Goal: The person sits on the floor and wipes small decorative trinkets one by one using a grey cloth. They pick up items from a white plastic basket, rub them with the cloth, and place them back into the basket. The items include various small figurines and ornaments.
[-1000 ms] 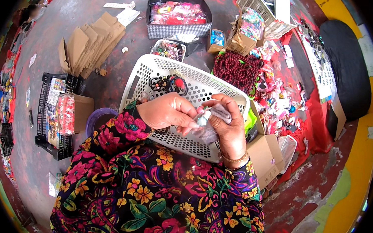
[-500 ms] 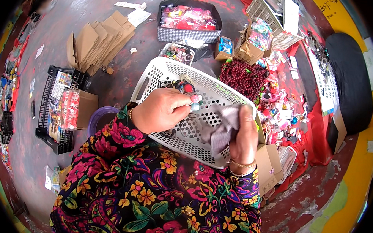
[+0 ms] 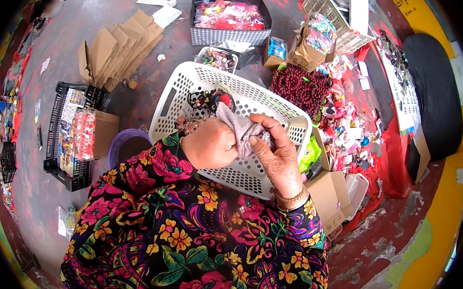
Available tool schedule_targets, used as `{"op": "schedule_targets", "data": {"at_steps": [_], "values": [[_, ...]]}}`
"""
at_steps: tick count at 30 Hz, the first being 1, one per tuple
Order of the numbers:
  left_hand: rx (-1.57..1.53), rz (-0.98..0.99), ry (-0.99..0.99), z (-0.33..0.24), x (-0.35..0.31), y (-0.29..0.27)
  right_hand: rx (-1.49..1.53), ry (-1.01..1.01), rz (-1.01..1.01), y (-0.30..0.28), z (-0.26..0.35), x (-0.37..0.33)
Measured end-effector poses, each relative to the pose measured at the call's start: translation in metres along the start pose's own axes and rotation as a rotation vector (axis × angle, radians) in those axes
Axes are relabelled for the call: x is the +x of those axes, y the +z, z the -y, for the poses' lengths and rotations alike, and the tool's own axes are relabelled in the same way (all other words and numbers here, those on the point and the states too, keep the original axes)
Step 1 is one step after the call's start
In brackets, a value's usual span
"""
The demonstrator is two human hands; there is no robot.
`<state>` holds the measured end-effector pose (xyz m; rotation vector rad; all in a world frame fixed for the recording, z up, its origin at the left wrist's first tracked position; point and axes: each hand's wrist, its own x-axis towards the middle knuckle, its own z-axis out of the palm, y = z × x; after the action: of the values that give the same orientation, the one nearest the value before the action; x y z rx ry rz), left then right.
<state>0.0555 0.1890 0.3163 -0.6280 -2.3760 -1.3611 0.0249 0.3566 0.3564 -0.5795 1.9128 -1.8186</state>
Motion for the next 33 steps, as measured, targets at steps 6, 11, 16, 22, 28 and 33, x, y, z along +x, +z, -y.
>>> {"op": "schedule_targets", "data": {"at_steps": [6, 11, 16, 22, 28, 33], "values": [[-0.021, -0.074, 0.126, -0.005, 0.007, 0.004, 0.463, 0.066, -0.028, 0.008, -0.002, -0.002], [0.058, 0.002, 0.193, -0.011, 0.011, -0.004, 0.773, 0.183, -0.079, 0.004, -0.008, -0.003], [0.121, 0.050, 0.264, -0.006, 0.010, -0.003, 0.725, 0.196, -0.135, 0.003, -0.007, -0.001], [0.231, 0.099, 0.295, -0.009, 0.007, 0.000, 0.643, 0.168, -0.207, 0.003, -0.010, -0.001], [0.206, 0.079, 0.345, -0.012, 0.011, -0.004, 0.777, 0.222, -0.196, 0.000, -0.015, 0.004], [0.005, 0.026, 0.266, -0.006, 0.005, -0.009, 0.915, 0.266, -0.131, -0.016, -0.016, 0.005]]}}
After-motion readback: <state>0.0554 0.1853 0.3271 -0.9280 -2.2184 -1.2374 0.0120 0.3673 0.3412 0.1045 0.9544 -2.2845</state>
